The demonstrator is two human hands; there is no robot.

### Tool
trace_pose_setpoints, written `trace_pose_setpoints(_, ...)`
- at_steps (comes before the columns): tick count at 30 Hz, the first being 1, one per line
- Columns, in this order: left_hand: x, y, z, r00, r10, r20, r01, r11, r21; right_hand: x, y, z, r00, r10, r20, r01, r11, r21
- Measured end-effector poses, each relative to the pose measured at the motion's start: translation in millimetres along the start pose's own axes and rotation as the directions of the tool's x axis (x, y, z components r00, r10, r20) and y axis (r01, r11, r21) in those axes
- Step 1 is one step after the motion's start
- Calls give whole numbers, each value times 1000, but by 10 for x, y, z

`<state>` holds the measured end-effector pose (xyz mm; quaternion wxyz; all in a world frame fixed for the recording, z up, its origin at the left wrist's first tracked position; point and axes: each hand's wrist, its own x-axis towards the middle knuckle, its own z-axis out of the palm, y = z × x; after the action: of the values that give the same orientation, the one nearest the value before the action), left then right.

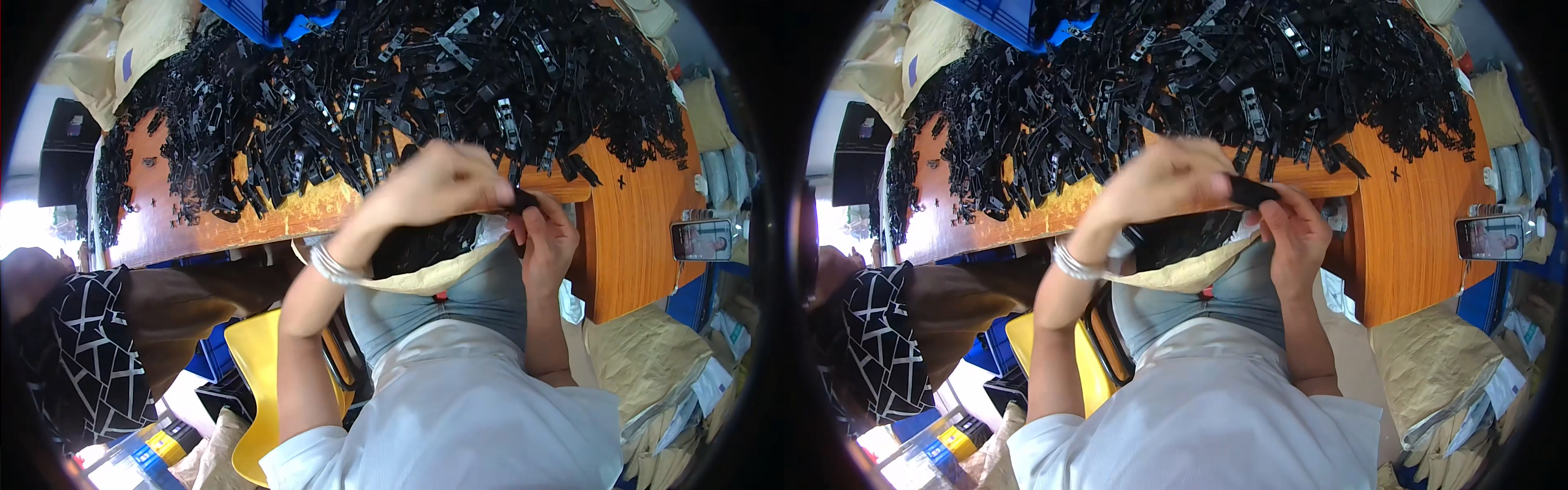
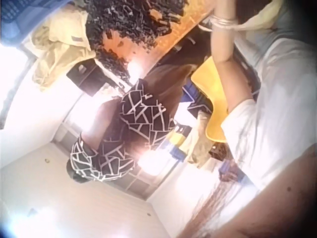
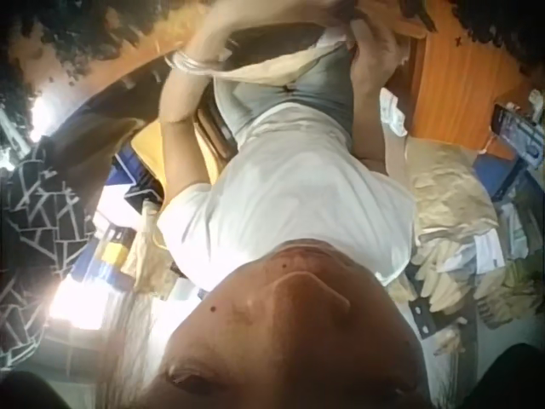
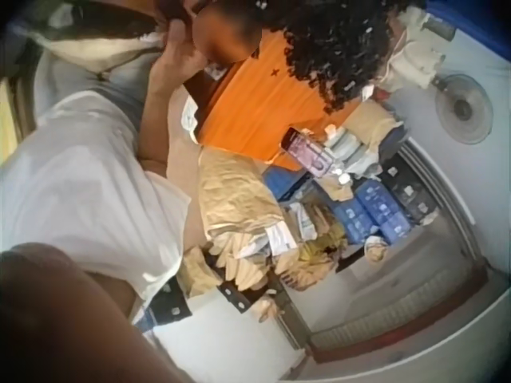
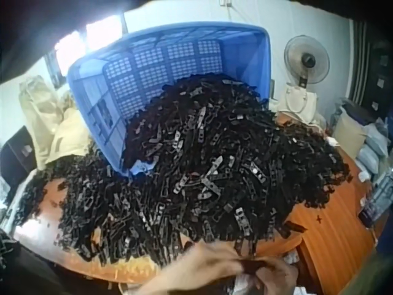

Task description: Inspecting and sorting a large quantity of small black plastic components at a workbench.

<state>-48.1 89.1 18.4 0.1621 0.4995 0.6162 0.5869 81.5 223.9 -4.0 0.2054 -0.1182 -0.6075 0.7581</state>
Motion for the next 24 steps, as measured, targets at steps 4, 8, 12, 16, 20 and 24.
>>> trace_pose_setpoints(4,417,-454,-755,871,14,-490,261,833,488,-3,-3,-105,997,22,-76,-22,1000,-6)
trace_pose_setpoints(8,870,-970,-1094,860,126,-495,287,683,672,-71,18,-117,996,83,16,-82,996,-24)
trace_pose_setpoints(12,1055,-1062,-1091,893,-72,-444,442,329,835,-114,46,-160,992,130,9,-129,991,-29)
trace_pose_setpoints(16,907,-1068,-1149,883,178,-435,319,454,832,-76,53,-153,988,151,16,-151,988,-18)
trace_pose_setpoints(20,681,-820,-1075,783,134,-607,351,711,610,28,101,-86,976,213,44,-211,977,-41)
trace_pose_setpoints(24,774,-972,-1169,867,149,-475,271,659,701,-1,56,132,978,165,127,-164,986,-17)
